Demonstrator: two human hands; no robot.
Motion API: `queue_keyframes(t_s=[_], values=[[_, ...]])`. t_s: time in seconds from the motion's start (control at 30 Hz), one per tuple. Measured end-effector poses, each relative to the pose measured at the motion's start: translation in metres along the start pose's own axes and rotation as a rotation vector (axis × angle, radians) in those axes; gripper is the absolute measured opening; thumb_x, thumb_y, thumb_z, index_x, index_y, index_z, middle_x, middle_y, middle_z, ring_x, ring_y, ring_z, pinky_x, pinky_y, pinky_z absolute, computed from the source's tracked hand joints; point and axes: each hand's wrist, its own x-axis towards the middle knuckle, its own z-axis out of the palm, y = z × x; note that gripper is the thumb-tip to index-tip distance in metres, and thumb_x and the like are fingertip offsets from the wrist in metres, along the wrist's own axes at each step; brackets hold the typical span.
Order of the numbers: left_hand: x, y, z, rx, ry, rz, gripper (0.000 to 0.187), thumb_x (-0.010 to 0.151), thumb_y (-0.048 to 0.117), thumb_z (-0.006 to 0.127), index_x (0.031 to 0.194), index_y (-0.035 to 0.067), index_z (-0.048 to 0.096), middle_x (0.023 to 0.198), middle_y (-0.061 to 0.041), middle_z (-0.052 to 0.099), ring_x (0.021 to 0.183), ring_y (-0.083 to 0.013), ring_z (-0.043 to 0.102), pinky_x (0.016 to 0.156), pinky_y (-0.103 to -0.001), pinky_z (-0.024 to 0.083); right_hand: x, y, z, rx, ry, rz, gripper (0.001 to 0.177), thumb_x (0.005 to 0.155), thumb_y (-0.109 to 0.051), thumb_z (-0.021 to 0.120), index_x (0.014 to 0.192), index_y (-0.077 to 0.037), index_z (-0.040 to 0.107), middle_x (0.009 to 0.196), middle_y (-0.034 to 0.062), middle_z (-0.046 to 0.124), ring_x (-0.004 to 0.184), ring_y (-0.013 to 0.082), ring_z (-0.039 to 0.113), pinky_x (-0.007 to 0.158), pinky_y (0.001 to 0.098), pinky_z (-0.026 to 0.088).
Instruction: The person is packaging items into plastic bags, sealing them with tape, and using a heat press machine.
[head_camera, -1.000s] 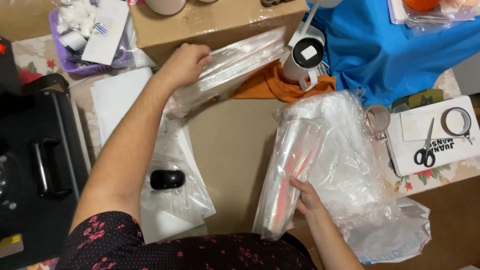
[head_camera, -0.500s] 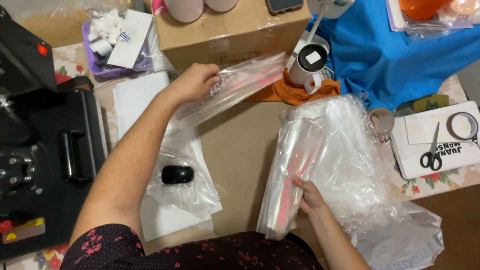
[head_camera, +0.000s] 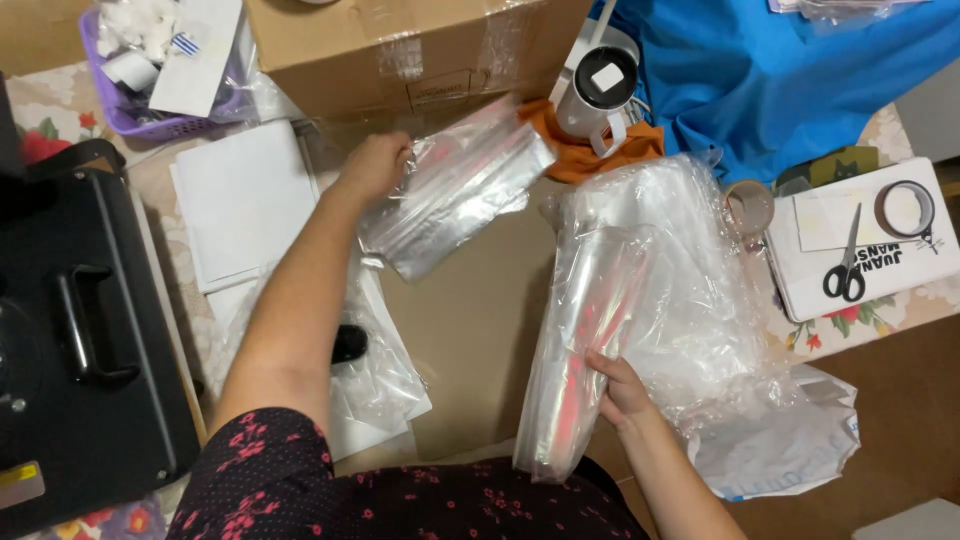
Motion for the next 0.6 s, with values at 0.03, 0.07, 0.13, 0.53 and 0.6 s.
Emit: queue_keyframes(t_s=[0.03, 0.07, 0.13, 0.53, 0.6], values=[[0.007, -0.002, 0.015, -0.008, -0.006, -0.005, 0.018, 0.103, 0.035, 0.059, 0.101, 0.019, 0.068, 0.090, -0.008, 0.072, 0.092, -0.0314, 0.072, 0.076, -0.046, 0.055, -0.001, 0.000, 0.000, -0.005, 0.007, 0.007, 0.048, 0.089, -0.017, 0.065, 0.137, -0.010, 0.058, 0.113, 0.0186, 0.071, 0.107, 0.0384, 0.068, 0.097, 0.0635, 0.049], [0.010, -0.007, 0.029, 0.129, -0.006, -0.017, 0.018, 0.101, 0.033, 0.057, 0.112, 0.019, 0.062, 0.094, -0.008, 0.073, 0.094, -0.0303, 0.073, 0.081, -0.047, 0.055, -0.001, 0.000, 0.001, -0.030, 0.028, 0.021, 0.050, 0.089, -0.017, 0.066, 0.138, -0.010, 0.058, 0.113, 0.0178, 0.071, 0.108, 0.0378, 0.068, 0.098, 0.0623, 0.049], [-0.011, 0.010, 0.022, 0.261, -0.012, -0.042, 0.027, 0.099, 0.031, 0.056, 0.123, 0.019, 0.056, 0.098, -0.007, 0.075, 0.096, -0.0292, 0.073, 0.086, -0.047, 0.055, -0.005, -0.001, 0.008, -0.064, 0.048, 0.048, 0.052, 0.088, -0.018, 0.068, 0.138, -0.011, 0.057, 0.113, 0.0169, 0.071, 0.108, 0.0372, 0.067, 0.098, 0.0610, 0.049], [-0.354, 0.021, -0.028, -0.055, 0.079, -0.295, 0.041, 0.095, 0.033, 0.069, 0.130, 0.013, 0.066, 0.121, -0.010, 0.069, 0.116, -0.0321, 0.065, 0.098, -0.045, 0.050, 0.070, -0.010, 0.028, -0.550, 0.063, 0.143, 0.057, 0.084, -0.019, 0.081, 0.134, -0.003, 0.059, 0.115, 0.0181, 0.069, 0.106, 0.0315, 0.068, 0.095, 0.0520, 0.052], [-0.389, 0.029, -0.010, -0.089, -0.127, -0.272, 0.050, 0.092, 0.031, 0.069, 0.137, 0.010, 0.059, 0.130, -0.015, 0.064, 0.127, -0.0342, 0.058, 0.109, -0.047, 0.041, 0.118, 0.000, -0.030, -0.556, 0.060, 0.180, 0.057, 0.085, -0.025, 0.082, 0.132, -0.002, 0.060, 0.113, 0.0157, 0.070, 0.106, 0.0294, 0.067, 0.096, 0.0531, 0.051]])
